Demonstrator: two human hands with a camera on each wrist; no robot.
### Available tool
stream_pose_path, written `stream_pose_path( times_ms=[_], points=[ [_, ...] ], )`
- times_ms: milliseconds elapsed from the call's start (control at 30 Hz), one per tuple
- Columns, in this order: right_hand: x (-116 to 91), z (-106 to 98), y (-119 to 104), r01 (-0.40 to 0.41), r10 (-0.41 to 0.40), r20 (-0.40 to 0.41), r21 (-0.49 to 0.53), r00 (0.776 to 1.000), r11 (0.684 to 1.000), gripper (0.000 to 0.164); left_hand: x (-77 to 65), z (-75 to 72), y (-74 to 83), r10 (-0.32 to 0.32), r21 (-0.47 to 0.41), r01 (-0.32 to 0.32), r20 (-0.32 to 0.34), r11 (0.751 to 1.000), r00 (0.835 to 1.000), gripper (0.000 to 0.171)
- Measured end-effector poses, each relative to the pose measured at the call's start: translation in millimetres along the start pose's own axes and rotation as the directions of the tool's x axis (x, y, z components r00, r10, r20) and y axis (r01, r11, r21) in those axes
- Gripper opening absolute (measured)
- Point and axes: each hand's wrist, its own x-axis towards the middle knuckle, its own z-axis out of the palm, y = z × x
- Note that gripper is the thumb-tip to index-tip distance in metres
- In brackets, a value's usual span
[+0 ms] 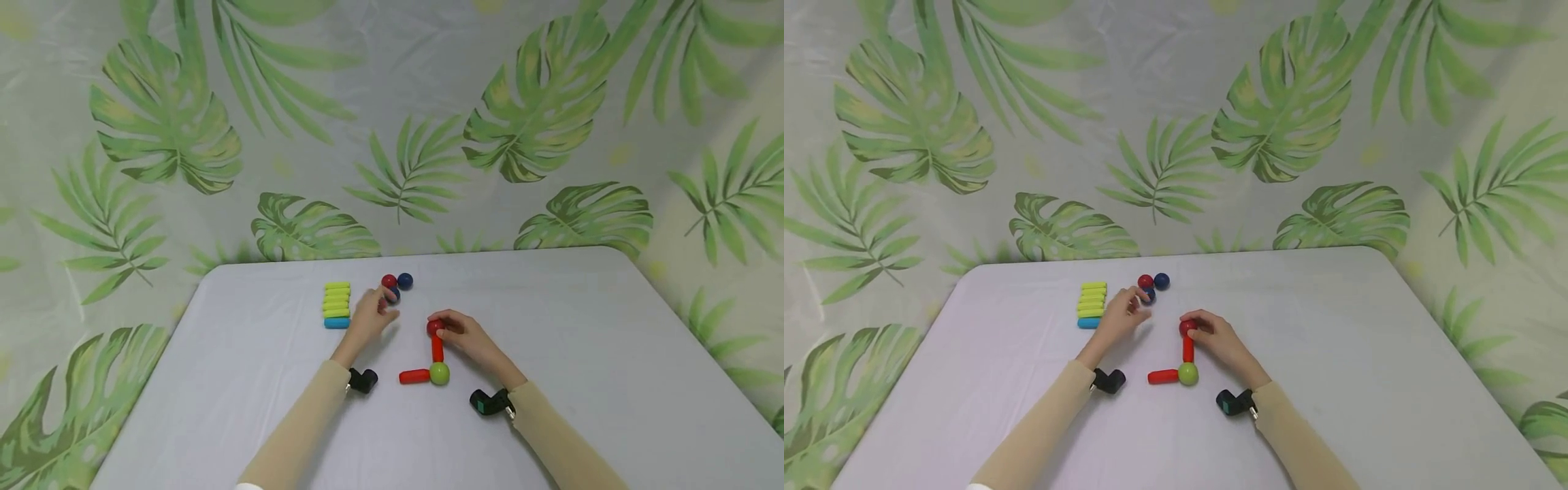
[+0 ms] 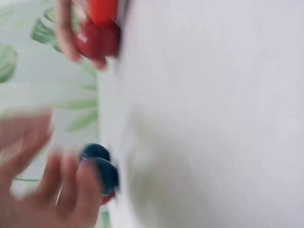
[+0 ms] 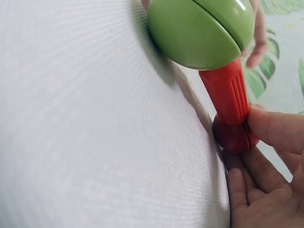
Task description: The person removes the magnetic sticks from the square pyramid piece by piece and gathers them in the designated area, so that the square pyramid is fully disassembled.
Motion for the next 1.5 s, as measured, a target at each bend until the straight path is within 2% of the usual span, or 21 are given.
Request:
stream_pose_path(
  times_ms=[33,67,133,167,200,233,267,400,433,533,600,633,733,800,867,933,1000,1167,1300,1400,1500],
  points=[
    [-0.1,-0.3,0.5,0.003,-0.003,-0.001,0.0,1.0,1.0,0.031,-7.6,-0.6,4.1,0.05,-0.002,-0.05,0.113,0.999,0.992,0.02],
    [-0.3,-0.8,0.9,0.007,-0.007,-0.003,-0.003,1.0,1.0,0.03,-15.3,-0.3,8.1,0.101,-0.018,-0.099,0.23,0.995,0.968,0.019],
    [-0.7,-1.9,1.3,0.016,-0.016,-0.006,-0.006,1.0,1.0,0.03,-30.1,2.4,15.4,0.173,-0.045,-0.17,0.434,0.984,0.884,0.021],
    [-1.0,-2.3,1.1,0.019,-0.019,-0.008,-0.007,1.0,1.0,0.03,-36.6,4.6,18.2,0.19,-0.043,-0.195,0.5,0.98,0.845,0.023],
    [-0.9,-2.6,0.9,0.017,-0.017,-0.01,0.002,1.0,1.0,0.03,-42.2,7.4,20.2,0.197,-0.023,-0.219,0.537,0.975,0.82,0.025],
    [-0.8,-2.7,0.9,0.027,-0.027,-0.007,-0.002,1.0,1.0,0.03,-47.0,9.9,22.0,0.203,0.004,-0.246,0.555,0.969,0.807,0.026],
    [-0.7,-2.9,0.8,0.033,-0.033,-0.004,-0.003,0.999,0.999,0.031,-50.9,12.4,23.1,0.207,0.04,-0.274,0.556,0.961,0.805,0.028],
    [-0.3,-1.6,0.4,0.036,-0.036,0.008,0.007,0.999,0.999,0.032,-59.0,16.5,25.7,0.21,0.194,-0.349,0.51,0.917,0.835,0.029],
    [-0.2,-1.4,-0.2,0.037,-0.038,0.011,0.008,0.999,0.999,0.032,-59.9,16.0,26.3,0.21,0.222,-0.361,0.504,0.906,0.838,0.03],
    [-3.9,-0.2,-14.0,0.025,-0.025,0.019,0.015,1.0,1.0,0.032,-61.8,12.0,27.4,0.203,0.257,-0.358,0.481,0.898,0.853,0.031],
    [-3.6,0.3,-14.0,0.035,-0.036,0.022,0.021,0.999,0.999,0.032,-62.8,6.0,26.1,0.191,0.24,-0.323,0.447,0.915,0.874,0.031],
    [-3.1,0.5,-13.9,0.031,-0.032,0.021,0.017,0.999,0.999,0.032,-62.9,2.2,23.8,0.182,0.224,-0.295,0.419,0.929,0.89,0.03],
    [-0.8,-0.4,-5.3,0.037,-0.037,0.015,-0.003,0.999,0.999,0.032,-61.1,-14.0,10.7,0.126,0.212,-0.191,0.286,0.959,0.95,0.024],
    [0.3,-1.9,0.9,0.023,-0.023,0.001,-0.013,1.0,1.0,0.031,-58.4,-27.0,-0.1,0.081,0.24,-0.124,0.181,0.963,0.98,0.02],
    [-0.2,-3.8,2.4,0.02,-0.021,-0.003,-0.021,1.0,1.0,0.031,-55.9,-38.6,-11.4,0.037,0.301,-0.061,0.084,0.952,0.996,0.019],
    [-0.3,-5.0,4.0,0.016,-0.016,-0.006,-0.018,1.0,1.0,0.031,-54.9,-48.5,-19.0,0.006,0.356,-0.008,0.009,0.934,1.0,0.02],
    [0.2,-5.1,4.9,0.017,-0.017,-0.004,-0.011,1.0,1.0,0.031,-54.2,-55.8,-25.0,-0.008,0.386,0.023,-0.04,0.922,0.999,0.02],
    [1.7,-3.1,4.2,0.029,-0.029,0.012,-0.005,1.0,1.0,0.032,-52.4,-65.6,-34.6,-0.032,0.416,0.067,-0.092,0.907,0.995,0.022],
    [0.8,-1.8,2.9,0.011,-0.011,-0.01,-0.021,1.0,1.0,0.03,-50.6,-67.3,-37.9,-0.015,0.426,0.059,-0.105,0.903,0.994,0.022],
    [-2.2,-1.0,2.0,-0.002,-0.001,-0.04,-0.076,0.999,0.997,0.029,-53.3,-65.5,-36.8,0.015,0.413,0.028,-0.101,0.91,0.995,0.023],
    [-8.0,-0.9,-0.9,-0.024,0.008,-0.087,-0.186,0.996,0.982,0.025,-57.6,-59.3,-29.1,0.063,0.334,-0.044,-0.047,0.942,0.997,0.022]
  ],
)
